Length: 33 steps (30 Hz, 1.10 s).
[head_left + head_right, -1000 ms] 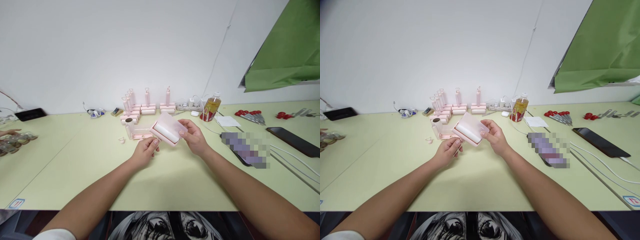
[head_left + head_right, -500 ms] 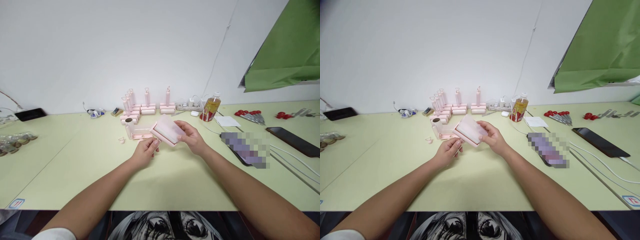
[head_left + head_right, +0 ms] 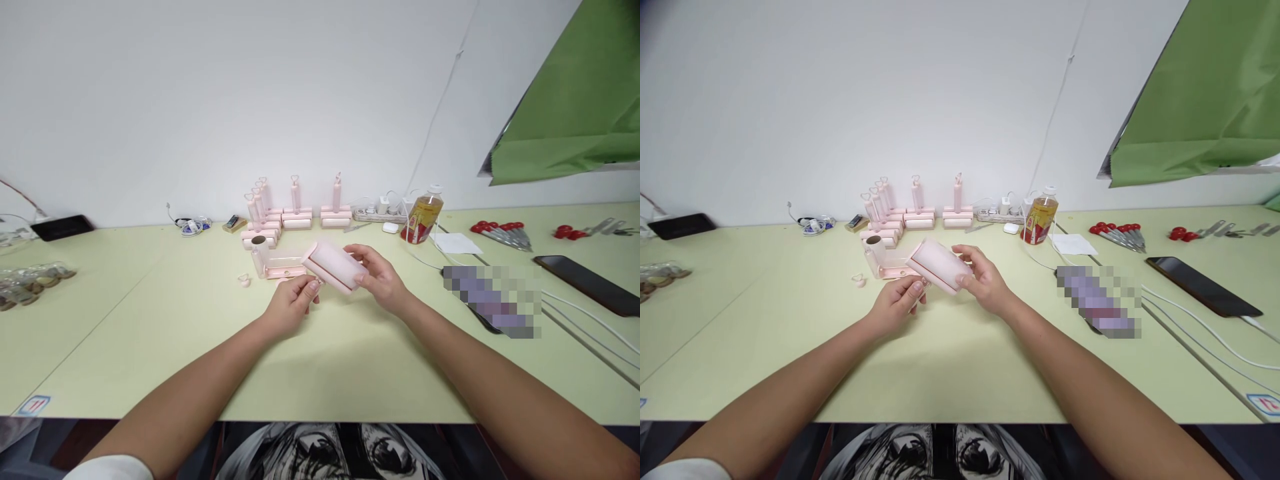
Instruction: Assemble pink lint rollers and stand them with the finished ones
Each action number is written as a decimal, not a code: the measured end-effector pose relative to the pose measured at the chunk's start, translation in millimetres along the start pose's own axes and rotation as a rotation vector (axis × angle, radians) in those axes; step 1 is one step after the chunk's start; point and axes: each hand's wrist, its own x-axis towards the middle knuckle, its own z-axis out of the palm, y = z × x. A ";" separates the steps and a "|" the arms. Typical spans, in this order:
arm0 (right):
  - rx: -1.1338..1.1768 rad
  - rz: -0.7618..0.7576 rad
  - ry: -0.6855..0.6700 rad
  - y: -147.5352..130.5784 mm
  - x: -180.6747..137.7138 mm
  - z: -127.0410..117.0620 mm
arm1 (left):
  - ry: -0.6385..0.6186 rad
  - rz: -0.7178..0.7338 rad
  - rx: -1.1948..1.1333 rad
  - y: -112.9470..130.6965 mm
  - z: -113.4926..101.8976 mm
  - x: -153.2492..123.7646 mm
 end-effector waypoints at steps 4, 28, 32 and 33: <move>-0.008 -0.068 0.182 2.4 1.7 -2.4 | -0.004 -0.014 -0.015 2.0 0.2 -0.3; -0.848 0.221 -0.186 94.6 96.5 -22.5 | 0.051 -0.301 -0.239 8.1 8.8 1.7; -0.969 0.288 -0.233 103.3 124.4 -17.7 | 0.036 -0.293 -0.246 7.0 8.3 0.9; -1.001 0.325 -0.219 103.8 127.1 -17.5 | 0.034 -0.293 -0.249 7.2 8.1 1.0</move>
